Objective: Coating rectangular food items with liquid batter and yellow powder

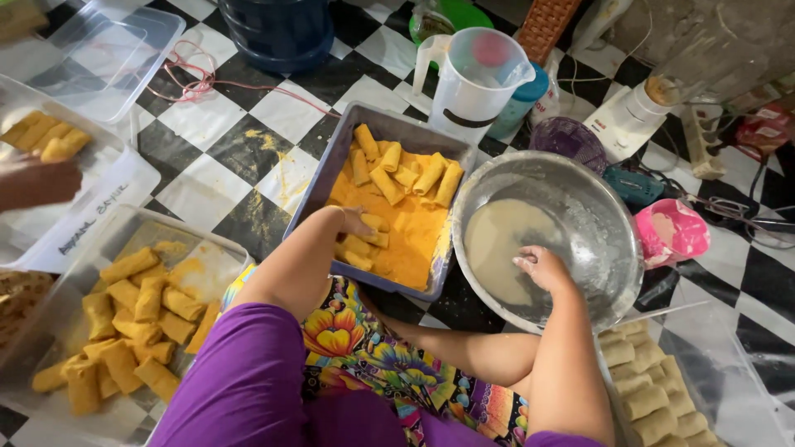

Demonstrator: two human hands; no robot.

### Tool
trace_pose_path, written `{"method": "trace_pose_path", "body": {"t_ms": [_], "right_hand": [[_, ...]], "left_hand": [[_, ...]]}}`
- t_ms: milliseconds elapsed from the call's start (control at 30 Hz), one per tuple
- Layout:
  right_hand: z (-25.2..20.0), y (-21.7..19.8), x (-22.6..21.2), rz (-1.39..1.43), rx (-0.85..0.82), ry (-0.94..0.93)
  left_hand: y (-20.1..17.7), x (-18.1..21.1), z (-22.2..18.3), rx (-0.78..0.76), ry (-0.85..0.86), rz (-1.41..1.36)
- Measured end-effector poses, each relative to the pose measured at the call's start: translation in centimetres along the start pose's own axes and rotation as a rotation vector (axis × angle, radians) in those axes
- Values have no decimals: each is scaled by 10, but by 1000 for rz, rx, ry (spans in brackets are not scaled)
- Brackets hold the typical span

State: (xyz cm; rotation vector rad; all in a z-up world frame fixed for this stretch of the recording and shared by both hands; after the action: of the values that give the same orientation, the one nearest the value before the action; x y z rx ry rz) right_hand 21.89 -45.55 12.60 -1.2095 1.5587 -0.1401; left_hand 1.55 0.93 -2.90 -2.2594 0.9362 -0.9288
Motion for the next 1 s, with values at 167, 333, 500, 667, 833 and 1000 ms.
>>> {"method": "trace_pose_path", "body": {"t_ms": [167,333,500,667,833,1000], "right_hand": [[2,1,-6,27,-3,2],[4,-2,-2,3,9,-1],[-12,-8,-9,45,12,-18],[0,-6,0,108,-1,-34],[9,2,8,52,-4,-26],[-4,0,1,-34,10,-32]], "left_hand": [[19,20,-20,45,-123,-126],[2,31,-77,-29,-137,-45],[26,18,-38,61,-155,-422],[12,7,-41,287,-423,-275],[-4,22,-63,402,-441,-244],[-25,65,-110,530,-369,-157]]}}
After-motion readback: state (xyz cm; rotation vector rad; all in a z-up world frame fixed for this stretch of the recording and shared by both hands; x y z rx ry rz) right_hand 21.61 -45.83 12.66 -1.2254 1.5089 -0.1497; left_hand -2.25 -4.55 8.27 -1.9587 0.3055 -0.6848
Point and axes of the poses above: each hand's wrist, its own z-axis towards the middle knuckle, its own y-axis out of the palm, x = y × z, the point moved 9 cm from there along z, towards the middle knuckle, and after that the axes turned 15 degrees about z, right-handed, at the moved point
